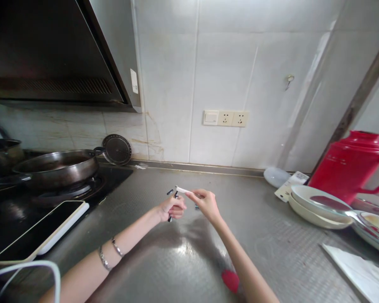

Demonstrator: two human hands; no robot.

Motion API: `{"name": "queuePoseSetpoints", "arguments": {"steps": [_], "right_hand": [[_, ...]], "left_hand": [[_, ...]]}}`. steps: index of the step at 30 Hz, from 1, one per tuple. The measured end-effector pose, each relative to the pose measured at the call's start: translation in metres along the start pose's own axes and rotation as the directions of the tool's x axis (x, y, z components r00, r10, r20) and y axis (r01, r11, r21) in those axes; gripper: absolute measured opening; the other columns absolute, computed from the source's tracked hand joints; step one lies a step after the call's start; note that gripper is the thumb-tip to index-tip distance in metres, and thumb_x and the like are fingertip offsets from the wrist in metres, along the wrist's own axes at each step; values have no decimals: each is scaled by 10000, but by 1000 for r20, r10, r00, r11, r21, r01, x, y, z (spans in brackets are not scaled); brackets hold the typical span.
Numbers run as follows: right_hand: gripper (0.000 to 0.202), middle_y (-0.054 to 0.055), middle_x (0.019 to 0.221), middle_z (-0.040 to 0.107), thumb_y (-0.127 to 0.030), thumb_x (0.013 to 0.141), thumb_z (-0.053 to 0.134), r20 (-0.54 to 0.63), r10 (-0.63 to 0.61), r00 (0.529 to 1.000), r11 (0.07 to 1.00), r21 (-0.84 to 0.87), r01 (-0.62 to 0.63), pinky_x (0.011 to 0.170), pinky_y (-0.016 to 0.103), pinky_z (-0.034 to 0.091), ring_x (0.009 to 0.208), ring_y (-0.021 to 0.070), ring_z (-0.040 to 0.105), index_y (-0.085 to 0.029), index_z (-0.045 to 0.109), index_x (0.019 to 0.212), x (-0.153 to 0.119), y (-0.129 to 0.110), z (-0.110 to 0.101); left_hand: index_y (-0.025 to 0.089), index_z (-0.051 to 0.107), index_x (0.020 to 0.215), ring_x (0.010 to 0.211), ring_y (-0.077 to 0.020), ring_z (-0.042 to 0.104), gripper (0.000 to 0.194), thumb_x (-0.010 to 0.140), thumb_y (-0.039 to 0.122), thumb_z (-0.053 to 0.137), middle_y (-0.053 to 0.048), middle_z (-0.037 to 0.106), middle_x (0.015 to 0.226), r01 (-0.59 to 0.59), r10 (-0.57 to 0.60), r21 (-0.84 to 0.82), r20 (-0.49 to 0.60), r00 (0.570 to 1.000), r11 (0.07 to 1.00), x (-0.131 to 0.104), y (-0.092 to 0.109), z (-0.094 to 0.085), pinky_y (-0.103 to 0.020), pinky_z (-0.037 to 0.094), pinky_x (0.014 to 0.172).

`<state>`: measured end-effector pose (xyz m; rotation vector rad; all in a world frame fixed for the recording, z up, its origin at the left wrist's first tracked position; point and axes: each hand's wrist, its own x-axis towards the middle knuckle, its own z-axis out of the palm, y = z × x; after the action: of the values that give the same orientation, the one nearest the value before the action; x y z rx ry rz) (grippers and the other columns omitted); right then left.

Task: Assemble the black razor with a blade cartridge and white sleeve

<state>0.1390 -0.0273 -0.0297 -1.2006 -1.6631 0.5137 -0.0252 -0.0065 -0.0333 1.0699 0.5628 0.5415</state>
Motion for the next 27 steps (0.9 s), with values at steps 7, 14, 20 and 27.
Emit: {"name": "queuePoseSetpoints", "arguments": {"steps": [7, 14, 20, 27], "right_hand": [[436, 15, 580, 552, -536, 720, 558, 15, 18, 1000, 995, 101, -19, 483, 225, 300, 537, 111, 417, -122, 695, 722, -3, -4, 1], [431, 5, 549, 520, -534, 718, 555, 45, 29, 999, 995, 90, -33, 481, 227, 289, 527, 107, 405, -125, 667, 644, -4, 2, -1], [441, 24, 598, 567, -549, 716, 545, 46, 8, 999, 995, 101, -13, 501, 232, 326, 554, 120, 440, -130, 680, 697, -6, -1, 0], [428, -18, 546, 455, -551, 712, 549, -17, 84, 996, 982, 169, -80, 494, 221, 334, 536, 102, 409, -133, 642, 711, 2, 19, -8]], "left_hand": [[181, 211, 450, 254, -16, 120, 396, 545, 122, 591, 115, 199, 273, 19, -19, 12, 21, 1000, 1000, 1, -8, 0, -200, 41, 344], [183, 202, 451, 263, -8, 131, 430, 540, 149, 621, 117, 194, 286, -29, 32, 61, -51, 998, 998, -4, -1, 4, -206, 54, 353], [197, 222, 456, 274, -11, 160, 394, 548, 178, 605, 120, 194, 308, -112, 151, 205, -185, 971, 972, -2, -5, 8, -213, 68, 359], [191, 245, 453, 321, -29, 224, 402, 633, 291, 591, 98, 257, 331, -235, 430, 519, -295, 853, 822, 2, -3, 3, -205, 148, 386]]}}
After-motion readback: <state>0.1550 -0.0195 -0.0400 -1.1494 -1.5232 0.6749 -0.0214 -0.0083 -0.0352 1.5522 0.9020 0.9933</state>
